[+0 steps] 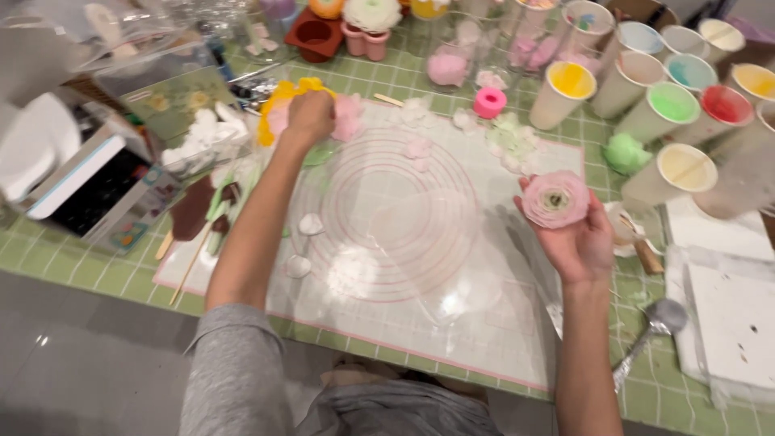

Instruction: Assembling a decorative wax flower by attaching individual wax petals to a core.

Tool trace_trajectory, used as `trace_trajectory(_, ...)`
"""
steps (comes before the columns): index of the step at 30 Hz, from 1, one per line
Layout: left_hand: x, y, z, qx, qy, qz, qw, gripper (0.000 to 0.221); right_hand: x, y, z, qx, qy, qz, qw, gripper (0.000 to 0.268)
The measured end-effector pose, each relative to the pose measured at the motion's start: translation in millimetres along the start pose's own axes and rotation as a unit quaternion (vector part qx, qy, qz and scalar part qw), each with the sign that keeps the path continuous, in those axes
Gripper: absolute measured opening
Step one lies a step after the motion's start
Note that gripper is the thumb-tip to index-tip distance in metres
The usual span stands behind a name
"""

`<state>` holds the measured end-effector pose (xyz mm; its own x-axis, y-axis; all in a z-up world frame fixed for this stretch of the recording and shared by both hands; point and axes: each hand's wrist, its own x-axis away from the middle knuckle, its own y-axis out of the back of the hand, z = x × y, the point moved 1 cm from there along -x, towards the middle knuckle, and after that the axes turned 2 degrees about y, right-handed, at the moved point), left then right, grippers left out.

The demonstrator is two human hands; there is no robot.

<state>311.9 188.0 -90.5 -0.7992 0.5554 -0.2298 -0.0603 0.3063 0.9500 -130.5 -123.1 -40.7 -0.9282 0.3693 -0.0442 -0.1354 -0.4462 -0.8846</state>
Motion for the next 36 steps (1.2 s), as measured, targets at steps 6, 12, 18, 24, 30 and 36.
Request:
trace_trajectory(6,-2.2,6.8,37.0,0.117,0.007,-0.108,0.987,0.022,-1.8,-3.5,-2.3,0.007,-0.002,0.013,1.000,0.051)
trace_trajectory(12,41.2,66.3,36.5,-0.009,0.142,-0.074,0.987,0.055,-2.8,-2.3,-3.6,-0.070,-0.009,-0.002,0.997,0.053)
trace_trajectory(18,42.8,39.1,76.3,0.096,0.130,-0.090,0.983,0.039,-2.2,-0.2,-3.6,-0.084,-0.012,0.013,0.996,0.055)
trace_trajectory(24,25.8,9.8,107.6,0.125,0.060,-0.107,0.984,0.025,-6.3,14.1,-2.9,-0.091,-0.030,0.028,0.995,0.052)
trace_trajectory(30,25.2,33.8,94.2,0.317,0.131,-0.161,0.925,0.020,-7.4,16.4,-0.3,-0.132,-0.035,0.013,0.991,0.054)
trace_trajectory(36,25.8,53.6,85.0,0.344,0.169,-0.149,0.912,0.013,-5.3,17.9,-0.5,-0.136,-0.017,0.012,0.991,0.055)
